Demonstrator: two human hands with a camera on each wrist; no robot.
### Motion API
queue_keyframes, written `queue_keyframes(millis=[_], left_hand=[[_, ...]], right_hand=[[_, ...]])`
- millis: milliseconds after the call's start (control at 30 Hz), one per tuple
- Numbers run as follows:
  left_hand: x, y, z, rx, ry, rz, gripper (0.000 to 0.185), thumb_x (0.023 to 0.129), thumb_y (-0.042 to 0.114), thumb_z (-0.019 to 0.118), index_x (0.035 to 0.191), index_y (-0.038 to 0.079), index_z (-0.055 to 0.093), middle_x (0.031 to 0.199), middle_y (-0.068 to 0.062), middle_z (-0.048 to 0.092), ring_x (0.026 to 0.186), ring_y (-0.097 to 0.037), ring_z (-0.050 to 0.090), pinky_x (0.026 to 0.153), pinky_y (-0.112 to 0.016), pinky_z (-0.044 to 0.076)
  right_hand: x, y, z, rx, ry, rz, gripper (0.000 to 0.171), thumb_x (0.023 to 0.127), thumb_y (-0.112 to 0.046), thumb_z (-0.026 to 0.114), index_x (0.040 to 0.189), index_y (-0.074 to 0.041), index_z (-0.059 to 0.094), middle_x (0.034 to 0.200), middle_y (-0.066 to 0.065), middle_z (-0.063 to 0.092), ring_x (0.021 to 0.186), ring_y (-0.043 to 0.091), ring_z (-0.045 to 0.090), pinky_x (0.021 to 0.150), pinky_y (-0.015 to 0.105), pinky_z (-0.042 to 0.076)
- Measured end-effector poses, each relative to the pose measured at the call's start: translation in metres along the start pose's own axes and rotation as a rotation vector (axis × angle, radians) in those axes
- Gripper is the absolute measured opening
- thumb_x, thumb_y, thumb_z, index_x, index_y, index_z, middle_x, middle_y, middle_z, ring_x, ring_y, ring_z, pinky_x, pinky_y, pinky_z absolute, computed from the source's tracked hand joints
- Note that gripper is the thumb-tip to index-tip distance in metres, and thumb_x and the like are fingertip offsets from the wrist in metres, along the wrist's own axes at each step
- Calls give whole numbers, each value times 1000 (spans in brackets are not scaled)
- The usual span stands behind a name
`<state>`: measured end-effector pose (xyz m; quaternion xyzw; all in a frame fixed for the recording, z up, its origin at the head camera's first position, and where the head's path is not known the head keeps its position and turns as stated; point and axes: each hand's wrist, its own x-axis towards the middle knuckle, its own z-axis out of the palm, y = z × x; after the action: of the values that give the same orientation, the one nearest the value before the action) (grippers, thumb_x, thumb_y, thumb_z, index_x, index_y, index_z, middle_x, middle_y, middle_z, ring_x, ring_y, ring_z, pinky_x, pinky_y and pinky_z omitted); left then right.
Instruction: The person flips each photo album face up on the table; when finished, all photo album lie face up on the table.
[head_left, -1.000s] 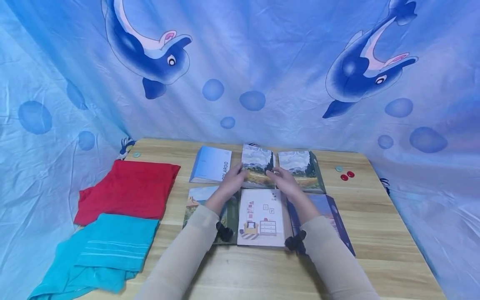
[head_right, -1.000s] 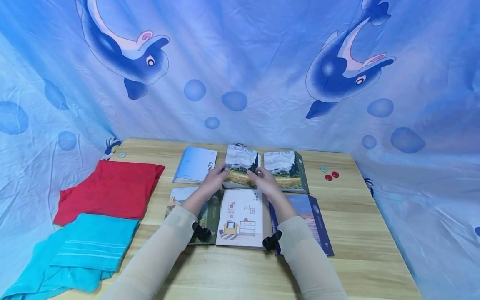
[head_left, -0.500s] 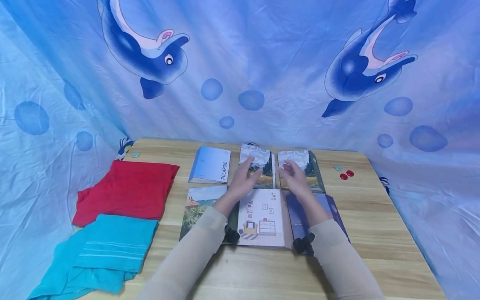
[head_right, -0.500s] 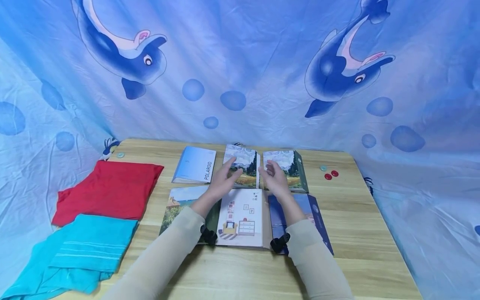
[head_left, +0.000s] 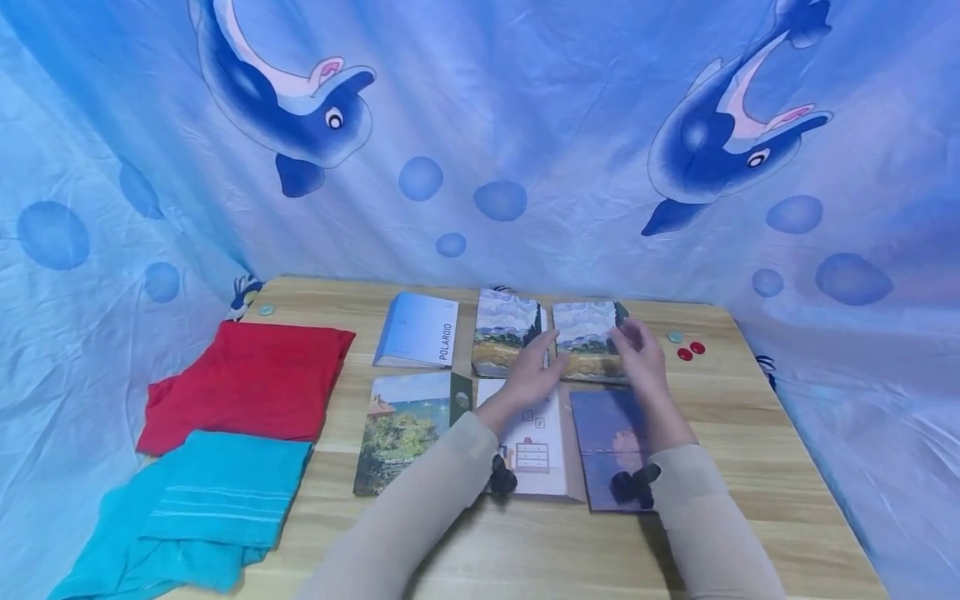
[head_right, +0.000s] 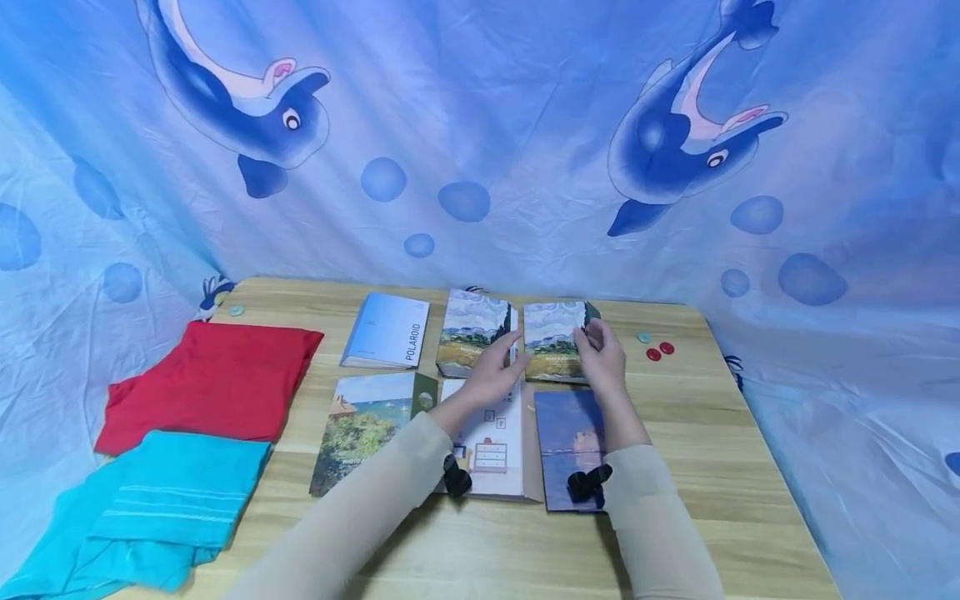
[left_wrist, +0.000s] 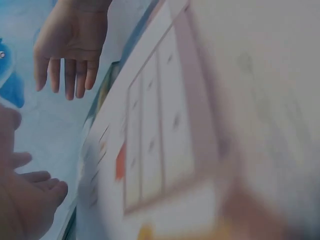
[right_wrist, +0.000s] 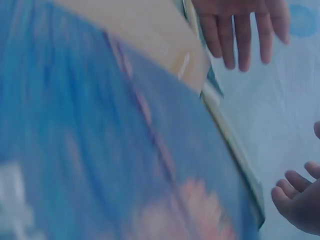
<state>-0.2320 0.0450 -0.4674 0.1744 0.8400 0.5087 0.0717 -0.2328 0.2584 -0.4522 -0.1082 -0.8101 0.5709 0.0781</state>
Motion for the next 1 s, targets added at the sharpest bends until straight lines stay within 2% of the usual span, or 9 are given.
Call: queue_keyframes(millis=[100,200,433,567,700,800,867,1000], left_hand=[[5,3,10,-31,31,-16,57,107,42,45,159,19,34,164,-6,31,150,-27,30,121,-48,27],[12,6,17,-48,42,-45,57,107,40,47,159,18,35,163,-5,34,149,-27,32,120,-48,28],[28,18,28,-21,-55,-148,66,106,42,48,161,14,27,165,-8,28,151,-29,27,122,-49,24],[32,19,31,-27,-75,-193,68,105,45,50,161,14,27,165,-8,29,151,-30,27,121,-50,25],[31,18,29,-103,-67,-216,72,101,46,56,161,15,30,164,-8,30,149,-31,29,120,-52,28],[30,19,26,-193,-60,-228,74,98,46,62,160,17,33,163,-8,34,146,-34,36,117,-55,32],[29,19,25,-248,-61,-234,74,97,45,64,159,17,35,161,-9,36,140,-35,43,115,-56,35],[29,19,24,-283,-79,-234,73,96,46,63,158,18,37,161,-9,37,138,-36,45,114,-58,35]], right_hand=[[2,8,-8,-8,67,34,62,103,-34,58,154,-3,38,152,18,46,142,32,41,117,44,35],[3,15,-13,-50,81,58,64,103,-34,57,154,-2,37,154,20,43,144,35,38,118,46,34],[6,22,-22,-139,-12,150,72,104,-41,53,159,-3,27,160,26,31,147,42,29,119,53,29],[9,25,-24,-146,-44,204,72,105,-42,51,160,-3,25,161,27,28,148,43,27,120,53,27],[12,26,-23,-14,-3,219,58,108,-27,47,157,-1,31,159,26,32,145,42,32,119,51,30],[12,27,-22,106,39,236,50,108,-16,45,155,-1,37,157,24,36,143,38,37,117,46,34],[12,27,-22,144,63,254,49,107,-14,47,154,-2,41,155,22,40,140,32,41,114,40,39],[13,25,-23,223,101,281,48,104,-14,55,150,-2,46,141,13,55,116,15,57,92,22,51]])
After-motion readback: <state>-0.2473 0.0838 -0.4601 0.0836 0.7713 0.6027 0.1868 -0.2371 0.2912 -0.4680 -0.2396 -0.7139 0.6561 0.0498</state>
